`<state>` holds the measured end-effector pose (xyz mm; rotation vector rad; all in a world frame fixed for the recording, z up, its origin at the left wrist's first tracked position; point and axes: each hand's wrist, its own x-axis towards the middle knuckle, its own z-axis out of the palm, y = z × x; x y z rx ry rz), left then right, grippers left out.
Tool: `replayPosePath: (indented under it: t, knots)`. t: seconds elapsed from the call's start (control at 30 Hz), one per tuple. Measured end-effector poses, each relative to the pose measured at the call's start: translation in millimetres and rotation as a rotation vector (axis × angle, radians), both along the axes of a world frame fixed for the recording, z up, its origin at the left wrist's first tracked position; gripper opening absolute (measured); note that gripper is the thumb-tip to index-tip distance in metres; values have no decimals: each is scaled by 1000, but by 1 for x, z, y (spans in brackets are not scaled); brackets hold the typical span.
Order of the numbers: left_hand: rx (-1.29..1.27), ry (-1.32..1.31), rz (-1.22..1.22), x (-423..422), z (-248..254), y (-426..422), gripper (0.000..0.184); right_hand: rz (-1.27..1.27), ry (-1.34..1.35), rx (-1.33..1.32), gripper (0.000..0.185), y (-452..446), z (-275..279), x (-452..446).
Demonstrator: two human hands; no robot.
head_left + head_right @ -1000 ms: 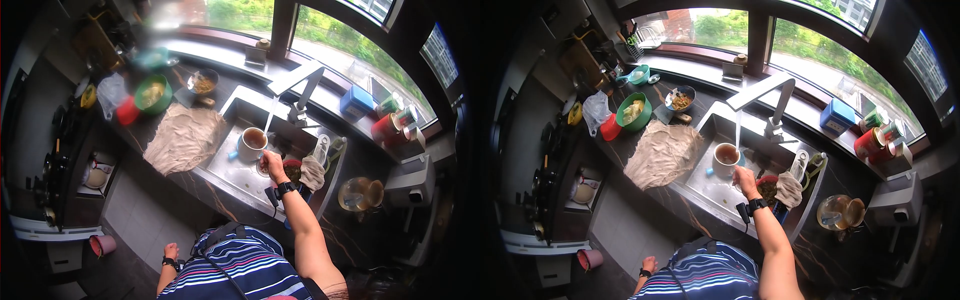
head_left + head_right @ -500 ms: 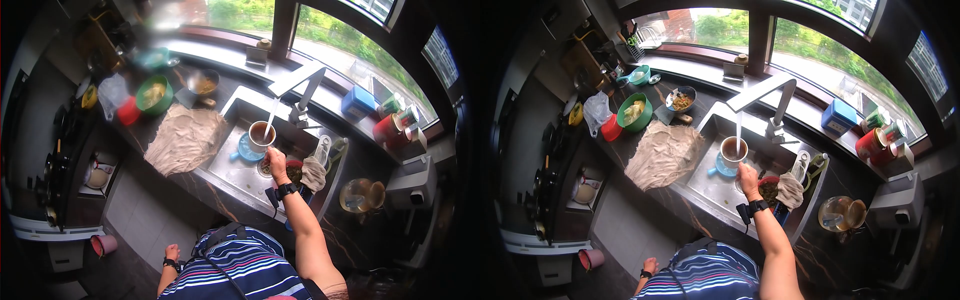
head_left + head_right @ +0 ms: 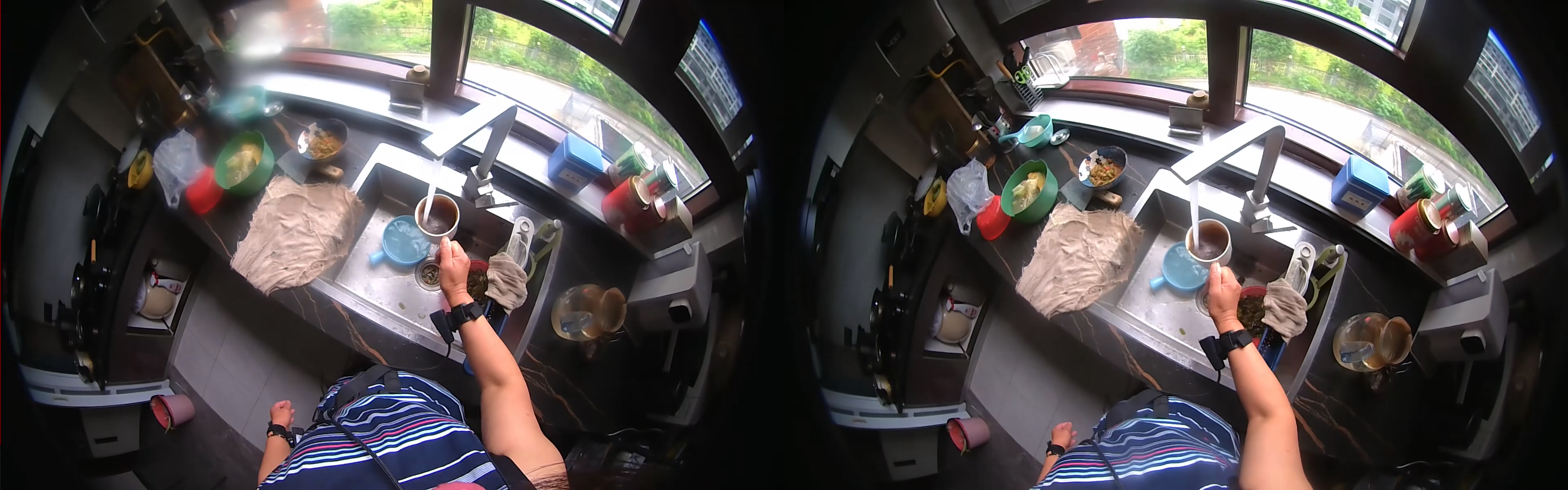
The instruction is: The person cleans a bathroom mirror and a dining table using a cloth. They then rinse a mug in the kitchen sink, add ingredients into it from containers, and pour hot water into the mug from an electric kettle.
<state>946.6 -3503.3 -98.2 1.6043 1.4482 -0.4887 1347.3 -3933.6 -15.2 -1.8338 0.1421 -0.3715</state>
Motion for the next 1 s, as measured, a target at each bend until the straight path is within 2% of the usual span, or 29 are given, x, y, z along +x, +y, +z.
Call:
replayPosePath:
  t: [0.07,0.13,0.3,0.4,0.53,0.6,0.67,0.73,0.8,0.9,0.93,0.97,1.0]
  knots:
    - [15,-33,22,3,2,1,25,-58,-57,-58,40,3,3,6]
    - [1,17,-28,6,6,1,32,-120,-154,-182,38,4,7,13]
    - [1,27,-32,10,13,-2,33,-140,-195,-214,37,4,14,22]
    - [18,7,-6,8,11,-2,31,-77,-117,-147,33,3,15,17]
    - [32,-14,-9,10,10,-1,29,-44,-31,-56,37,-4,8,4]
    - [24,-21,-15,14,12,-1,29,-46,25,161,41,-11,7,-5]
    - [14,-31,-25,20,14,-2,29,-71,22,169,41,-21,14,-15]
    - [16,-42,-26,22,14,-2,29,-144,35,421,39,-31,24,-23]
    - [17,-38,-36,21,10,-1,29,-222,-31,431,42,-44,29,-25]
    - [-24,-89,-51,18,2,5,27,-305,-90,304,41,-67,35,-22]
    - [11,-3,-240,24,9,4,25,-350,-86,341,41,-71,36,-18]
    - [18,18,-272,28,12,1,24,-406,-103,163,40,-84,19,-9]
    - [25,42,-305,33,15,-1,24,-433,-110,99,39,-93,13,-3]
